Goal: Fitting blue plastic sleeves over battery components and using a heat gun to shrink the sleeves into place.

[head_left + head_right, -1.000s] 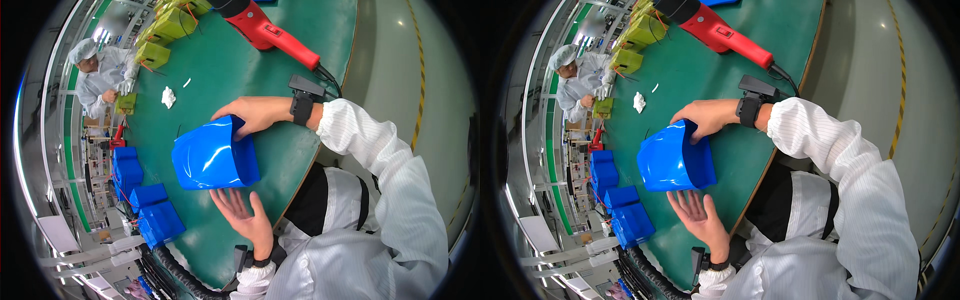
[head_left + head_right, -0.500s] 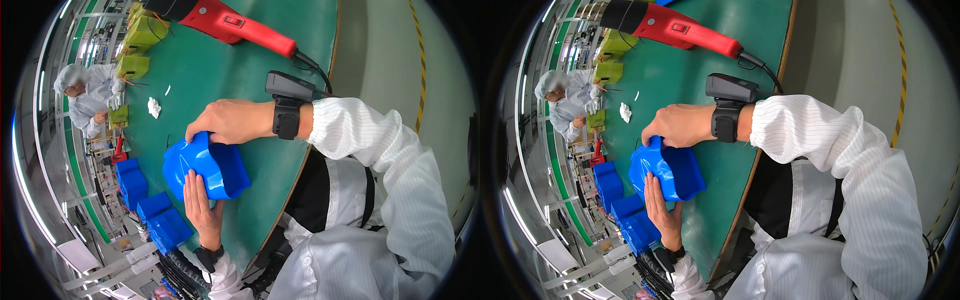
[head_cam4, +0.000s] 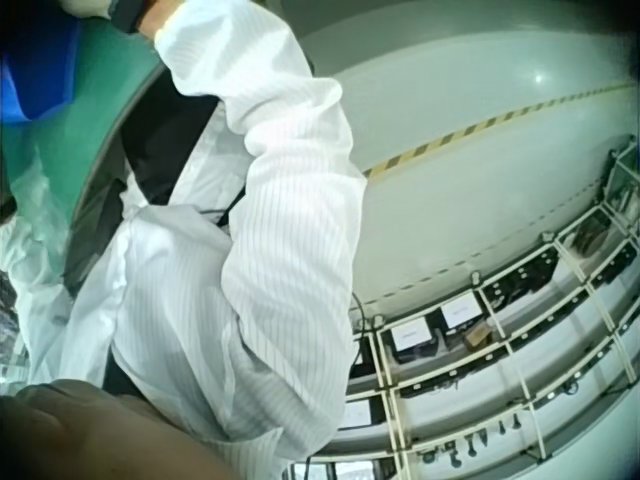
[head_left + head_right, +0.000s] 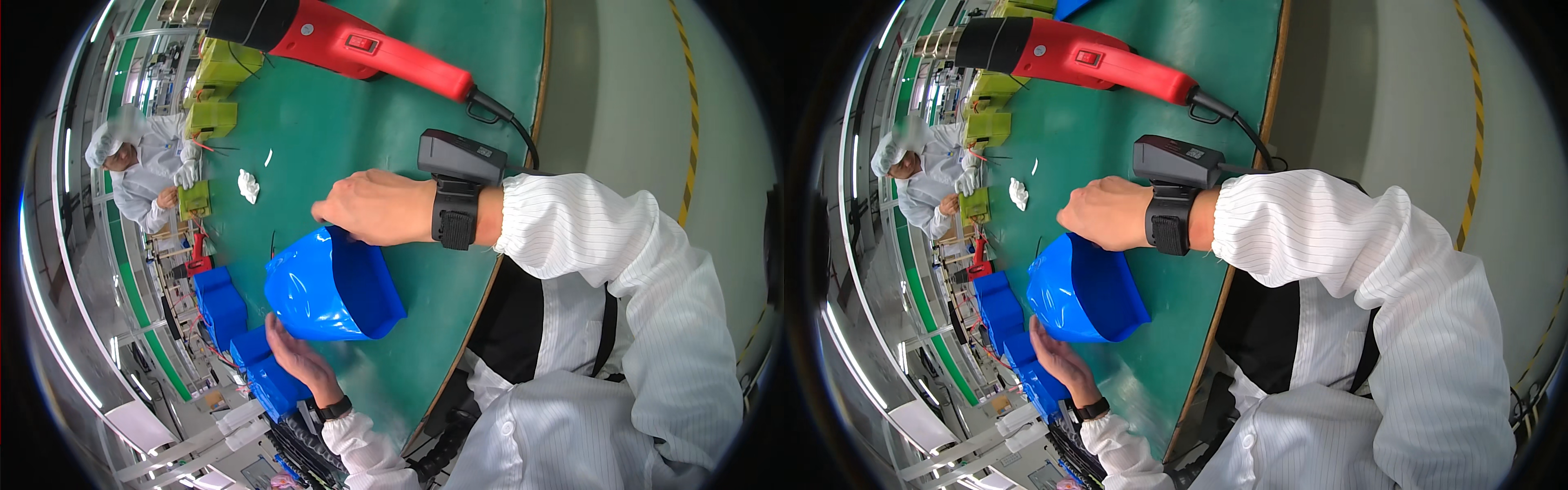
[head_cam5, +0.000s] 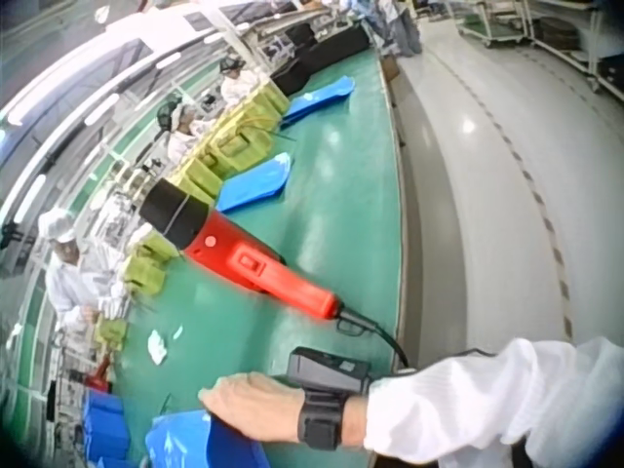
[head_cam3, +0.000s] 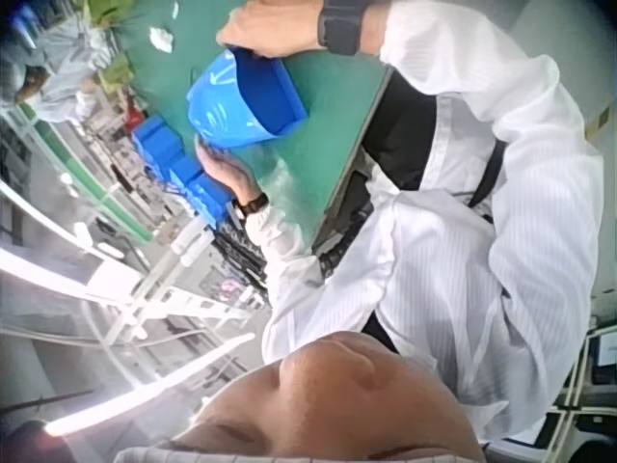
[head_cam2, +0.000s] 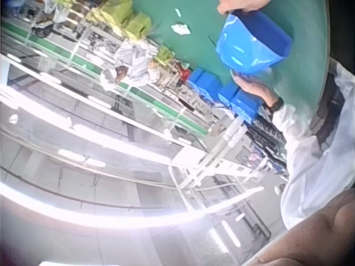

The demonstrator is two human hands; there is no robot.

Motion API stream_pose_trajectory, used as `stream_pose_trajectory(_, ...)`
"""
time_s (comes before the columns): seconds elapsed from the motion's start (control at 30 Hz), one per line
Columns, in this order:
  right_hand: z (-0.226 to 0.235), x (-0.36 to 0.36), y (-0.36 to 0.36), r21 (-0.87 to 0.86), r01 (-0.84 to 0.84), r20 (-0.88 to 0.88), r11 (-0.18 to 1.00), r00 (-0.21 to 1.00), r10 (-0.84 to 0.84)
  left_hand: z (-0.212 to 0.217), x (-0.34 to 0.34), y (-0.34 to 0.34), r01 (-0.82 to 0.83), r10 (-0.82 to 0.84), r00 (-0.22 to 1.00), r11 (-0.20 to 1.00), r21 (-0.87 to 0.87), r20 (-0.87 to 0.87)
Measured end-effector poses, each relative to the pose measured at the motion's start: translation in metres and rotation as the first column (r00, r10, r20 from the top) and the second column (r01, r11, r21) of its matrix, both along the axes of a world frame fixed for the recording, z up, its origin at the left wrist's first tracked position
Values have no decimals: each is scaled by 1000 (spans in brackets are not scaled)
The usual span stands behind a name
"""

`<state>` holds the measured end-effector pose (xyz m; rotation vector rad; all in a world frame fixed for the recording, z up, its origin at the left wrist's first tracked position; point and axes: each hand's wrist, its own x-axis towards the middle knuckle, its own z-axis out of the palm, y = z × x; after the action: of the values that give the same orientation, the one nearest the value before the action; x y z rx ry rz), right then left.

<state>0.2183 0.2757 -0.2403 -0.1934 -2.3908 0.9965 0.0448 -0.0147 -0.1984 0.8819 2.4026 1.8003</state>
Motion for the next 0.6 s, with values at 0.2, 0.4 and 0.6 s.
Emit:
stream_pose_trajectory(0.2, -7, 1, -1, -9, 24, -64, 1000, 998, -24, -16, 4, -14, 145, -192, 873, 980, 137, 449)
stream_pose_trajectory(0.4, -11, -1, 5, 52, 144, -55, 988, 988, -141, -27, 29, -57, 231, -272, 818, 962, 144, 506)
stream_pose_trajectory(0.6, -17, -6, 17, -53, 193, -212, 980, 957, -200, -29, 87, -54, 517, -450, 839, 834, -193, 307)
